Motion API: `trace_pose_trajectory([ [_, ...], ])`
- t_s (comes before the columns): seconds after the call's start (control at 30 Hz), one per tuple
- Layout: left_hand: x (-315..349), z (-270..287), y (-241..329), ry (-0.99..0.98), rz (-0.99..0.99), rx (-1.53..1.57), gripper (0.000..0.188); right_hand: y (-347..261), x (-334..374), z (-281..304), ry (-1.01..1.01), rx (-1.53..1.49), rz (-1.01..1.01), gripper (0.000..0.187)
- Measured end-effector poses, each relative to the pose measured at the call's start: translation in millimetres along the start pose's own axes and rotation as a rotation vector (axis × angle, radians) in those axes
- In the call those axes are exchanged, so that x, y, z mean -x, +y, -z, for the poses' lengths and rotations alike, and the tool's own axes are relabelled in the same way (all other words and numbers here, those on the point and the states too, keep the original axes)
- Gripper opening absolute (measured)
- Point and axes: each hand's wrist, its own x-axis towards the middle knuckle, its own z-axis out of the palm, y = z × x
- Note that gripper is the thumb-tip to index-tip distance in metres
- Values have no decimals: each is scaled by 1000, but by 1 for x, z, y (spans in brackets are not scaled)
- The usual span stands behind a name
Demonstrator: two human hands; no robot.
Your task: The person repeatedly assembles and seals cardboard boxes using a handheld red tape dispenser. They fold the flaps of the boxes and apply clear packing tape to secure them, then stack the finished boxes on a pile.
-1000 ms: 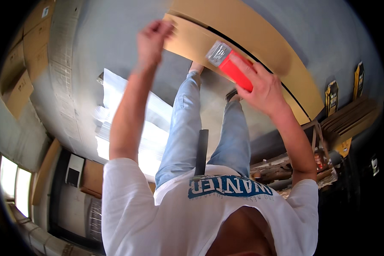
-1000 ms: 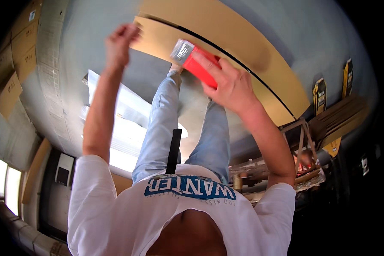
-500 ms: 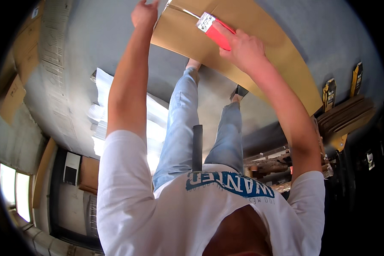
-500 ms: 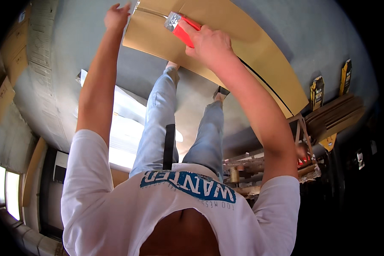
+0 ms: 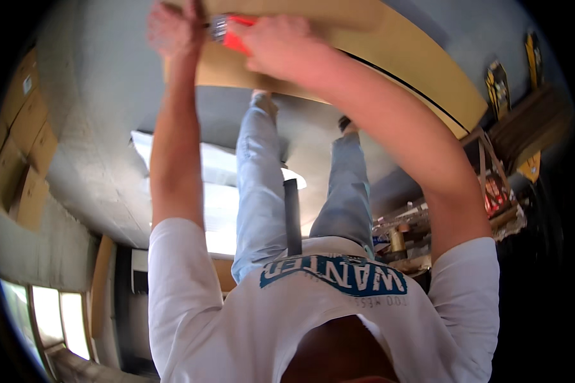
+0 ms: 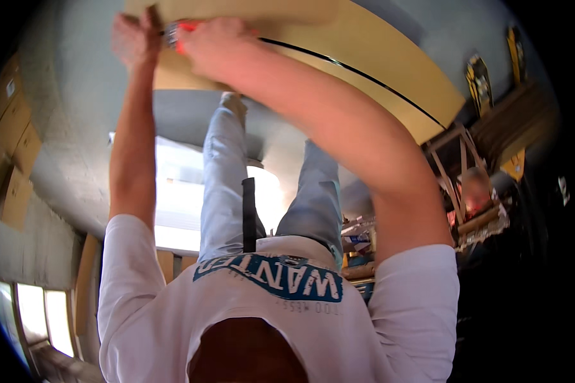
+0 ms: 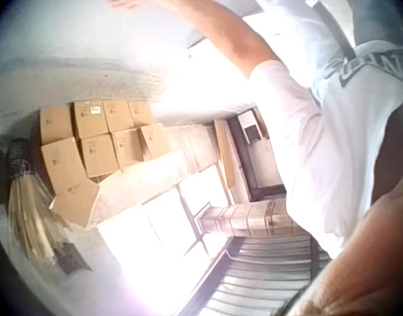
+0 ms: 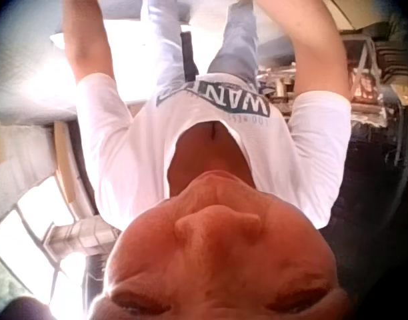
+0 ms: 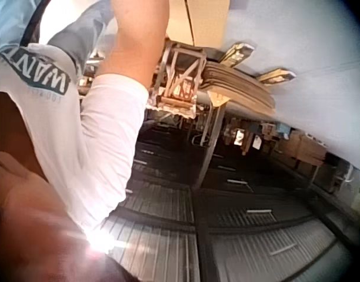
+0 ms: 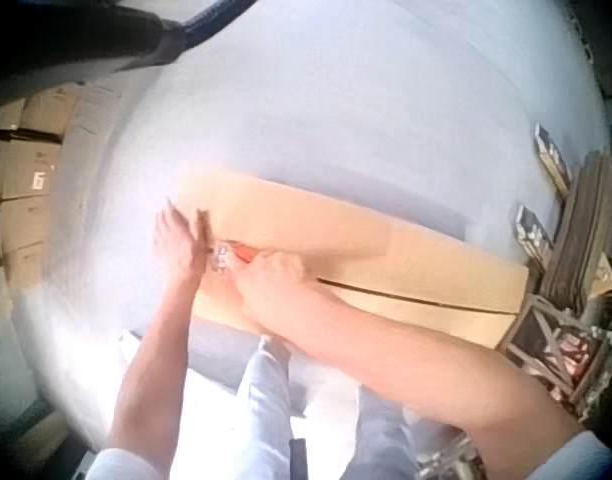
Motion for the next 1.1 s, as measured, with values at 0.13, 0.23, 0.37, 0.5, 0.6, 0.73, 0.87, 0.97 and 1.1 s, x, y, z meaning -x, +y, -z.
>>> trace_pose_trajectory([
  [0.13, -3, 8, 19, -148, 96, 41, 87, 27, 28, -15, -8, 110, -31, 55],
  [0.23, -2, 7, 10, -80, 109, 11, 86, 74, 94, -16, -79, 6, -113, 53],
  [0.37, -4, 1, 24, -143, 187, -28, 83, 185, 235, -49, -169, 71, -336, 55],
  [0.5, -8, -34, -53, 99, 8, -558, 80, 327, 408, -82, -223, 282, -504, 74],
  [0.6, -18, -22, -75, 418, 7, -1050, 78, 425, 519, -125, -187, 369, -536, 84],
  [0.73, 42, 17, 175, -26, -152, -216, 79, 465, 620, -178, -247, 401, -661, 86],
  [0.87, 173, 70, 385, -202, -1161, 461, 58, 457, 568, -148, -357, 269, -735, 52],
  [0.97, 277, 104, 533, -365, -1565, 591, 60, 452, 570, -132, -342, 132, -724, 30],
  [1.1, 347, 109, 666, -244, -1946, 500, 60, 471, 589, -171, -163, -28, -821, 37],
])
